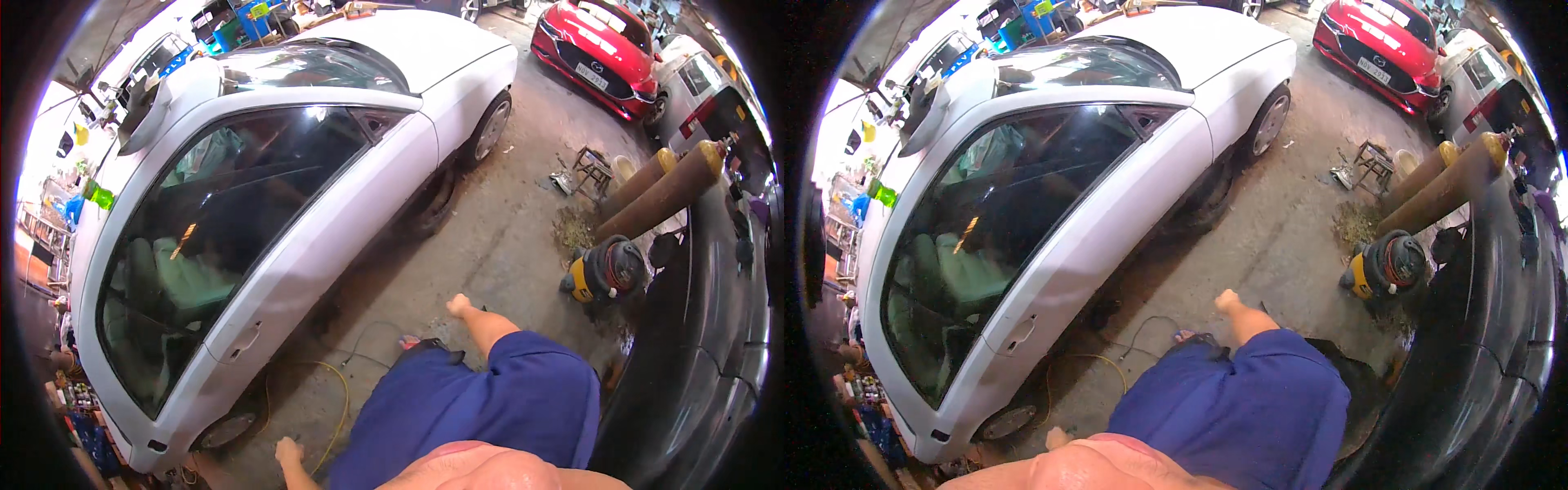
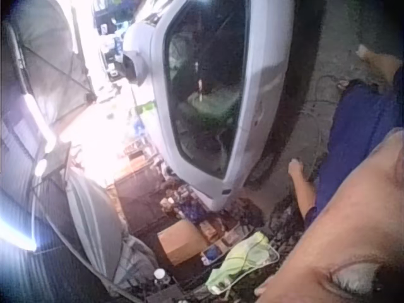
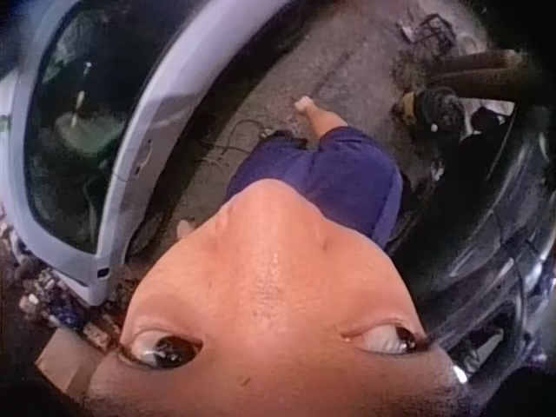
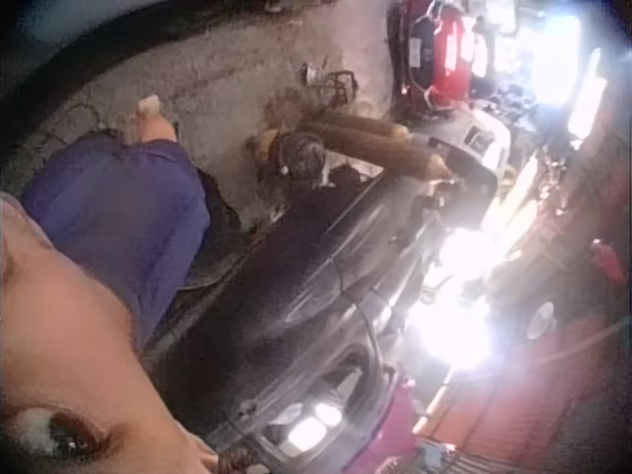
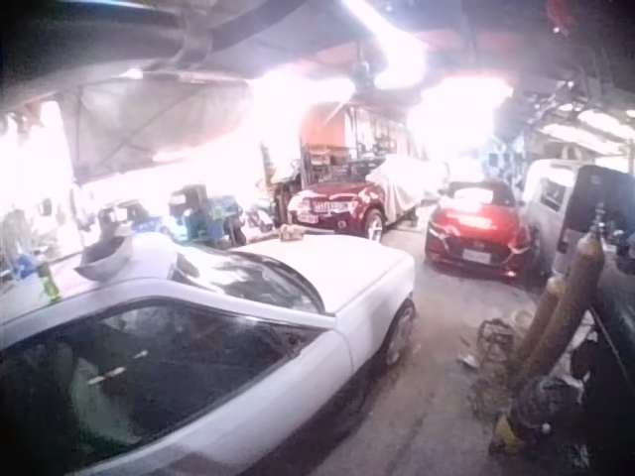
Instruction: The person uses a soldering iron to melt and fuse together a plastic car bumper component by hand.
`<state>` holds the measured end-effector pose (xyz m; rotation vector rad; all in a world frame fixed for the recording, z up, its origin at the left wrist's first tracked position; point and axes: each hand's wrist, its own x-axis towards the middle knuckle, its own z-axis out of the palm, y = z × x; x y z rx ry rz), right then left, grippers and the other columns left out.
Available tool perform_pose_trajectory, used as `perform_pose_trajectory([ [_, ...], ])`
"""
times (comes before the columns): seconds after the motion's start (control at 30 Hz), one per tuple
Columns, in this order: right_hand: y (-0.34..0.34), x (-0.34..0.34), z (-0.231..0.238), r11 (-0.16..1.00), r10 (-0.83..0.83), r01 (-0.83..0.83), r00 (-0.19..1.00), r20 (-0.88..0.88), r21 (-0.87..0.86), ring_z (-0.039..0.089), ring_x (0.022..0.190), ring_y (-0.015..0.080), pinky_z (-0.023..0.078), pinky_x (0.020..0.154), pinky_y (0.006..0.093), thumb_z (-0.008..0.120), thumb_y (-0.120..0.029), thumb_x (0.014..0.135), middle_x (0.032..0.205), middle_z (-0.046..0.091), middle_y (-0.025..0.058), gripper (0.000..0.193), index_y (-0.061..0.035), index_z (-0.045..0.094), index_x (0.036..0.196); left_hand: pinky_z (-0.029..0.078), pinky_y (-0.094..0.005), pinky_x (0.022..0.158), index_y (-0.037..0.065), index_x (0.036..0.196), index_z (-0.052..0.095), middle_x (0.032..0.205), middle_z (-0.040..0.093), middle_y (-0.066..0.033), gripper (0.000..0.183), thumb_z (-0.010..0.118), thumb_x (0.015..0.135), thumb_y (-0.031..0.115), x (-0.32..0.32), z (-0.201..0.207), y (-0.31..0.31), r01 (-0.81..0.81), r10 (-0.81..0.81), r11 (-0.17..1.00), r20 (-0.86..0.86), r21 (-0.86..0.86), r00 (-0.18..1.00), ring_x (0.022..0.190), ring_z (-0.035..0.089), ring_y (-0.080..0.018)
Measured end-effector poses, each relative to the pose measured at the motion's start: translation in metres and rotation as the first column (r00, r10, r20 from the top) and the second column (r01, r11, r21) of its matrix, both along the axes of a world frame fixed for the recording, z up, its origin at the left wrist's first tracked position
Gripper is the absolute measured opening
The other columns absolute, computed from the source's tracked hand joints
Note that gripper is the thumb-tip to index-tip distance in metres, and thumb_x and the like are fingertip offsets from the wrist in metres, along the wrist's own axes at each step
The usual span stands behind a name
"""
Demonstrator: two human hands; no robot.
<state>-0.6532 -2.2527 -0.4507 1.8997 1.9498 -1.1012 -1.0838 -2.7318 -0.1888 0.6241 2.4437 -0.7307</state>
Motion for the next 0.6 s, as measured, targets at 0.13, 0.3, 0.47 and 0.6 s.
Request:
perform_pose_trajectory([
  [0.13, -0.030, 0.041, 0.030, 1.000, 0.011, -0.010, 0.998, -0.058, 0.025, 0.068, 0.102, 0.0352, 0.054, 0.090, 0.0417, 0.065, -0.033, 0.085, 0.108, 0.070, 0.0213, 0.035, -0.0031, 0.074, 0.102, 0.054, -0.0447, 0.089, 0.006, 0.111, 0.069, 0.118, 0.068, -0.0168, 0.038, 0.069, 0.084, 0.034, -0.042, -0.032, -0.073, 0.021, -0.019, 0.994, 0.026, -0.104, 0.999, 0.104, 0.067, -0.0341],
  [0.3, -0.096, 0.056, 0.050, 0.995, -0.097, 0.096, 0.992, -0.080, -0.024, 0.069, 0.100, 0.0345, 0.054, 0.088, 0.0416, 0.067, -0.033, 0.085, 0.104, 0.071, 0.0214, 0.035, -0.0055, 0.074, 0.104, 0.053, -0.0451, 0.088, 0.007, 0.116, 0.068, 0.119, 0.068, -0.0157, 0.049, 0.063, 0.088, 0.046, -0.032, -0.070, -0.147, -0.129, 0.130, 0.988, 0.002, -0.090, 0.992, 0.103, 0.067, -0.0320],
  [0.47, -0.181, 0.107, 0.053, 0.995, -0.099, 0.100, 0.977, -0.191, -0.008, 0.071, 0.089, 0.0321, 0.055, 0.080, 0.0425, 0.065, -0.035, 0.086, 0.097, 0.073, 0.0193, 0.035, -0.0044, 0.074, 0.101, 0.053, -0.0450, 0.087, 0.006, 0.117, 0.068, 0.118, 0.068, -0.0153, 0.054, 0.059, 0.088, 0.050, -0.033, -0.083, -0.151, -0.130, 0.132, 0.989, 0.030, -0.075, 0.991, 0.102, 0.067, -0.0310],
  [0.6, -0.234, 0.173, 0.041, 0.971, 0.127, -0.118, 0.991, 0.029, -0.207, 0.070, 0.084, 0.0313, 0.055, 0.075, 0.0427, 0.062, -0.037, 0.088, 0.094, 0.072, 0.0186, 0.033, -0.0073, 0.075, 0.094, 0.052, -0.0449, 0.087, 0.006, 0.118, 0.068, 0.118, 0.068, -0.0150, 0.058, 0.055, 0.088, 0.054, -0.022, -0.103, -0.133, -0.115, 0.118, 0.992, 0.078, -0.046, 0.990, 0.101, 0.066, -0.0303],
])
